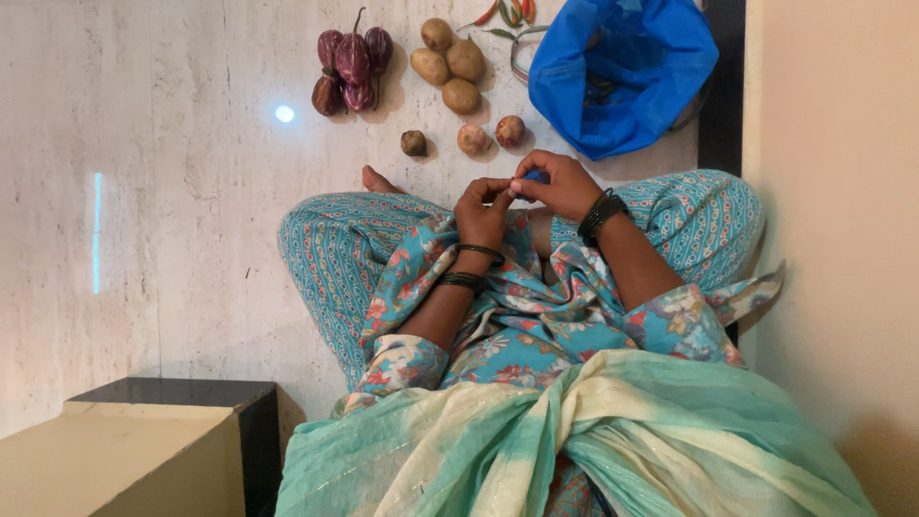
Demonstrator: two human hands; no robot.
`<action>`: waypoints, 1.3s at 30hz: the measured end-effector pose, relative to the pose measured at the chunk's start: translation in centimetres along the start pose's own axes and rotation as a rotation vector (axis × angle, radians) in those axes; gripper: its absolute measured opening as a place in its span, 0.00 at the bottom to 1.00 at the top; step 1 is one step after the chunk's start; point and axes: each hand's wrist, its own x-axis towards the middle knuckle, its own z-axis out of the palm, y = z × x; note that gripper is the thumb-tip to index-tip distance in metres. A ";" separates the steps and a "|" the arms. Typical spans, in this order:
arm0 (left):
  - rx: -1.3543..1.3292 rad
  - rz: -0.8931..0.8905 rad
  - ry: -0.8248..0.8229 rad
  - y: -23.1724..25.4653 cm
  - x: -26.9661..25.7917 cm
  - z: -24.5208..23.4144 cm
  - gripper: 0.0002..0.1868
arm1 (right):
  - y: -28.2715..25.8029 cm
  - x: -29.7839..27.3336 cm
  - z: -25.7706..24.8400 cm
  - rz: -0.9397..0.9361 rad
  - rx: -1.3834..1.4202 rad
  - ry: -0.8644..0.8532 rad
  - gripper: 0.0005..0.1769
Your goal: The person sits on the floor and peels small vegetables, likely onions or shallots, one by one using a small knife. The peeled skins are placed into a blue bag nearby.
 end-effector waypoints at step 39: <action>-0.205 -0.142 0.020 -4.0 0.6 0.9 0.17 | -0.1 6.4 -2.7 -0.221 -0.274 0.343 0.11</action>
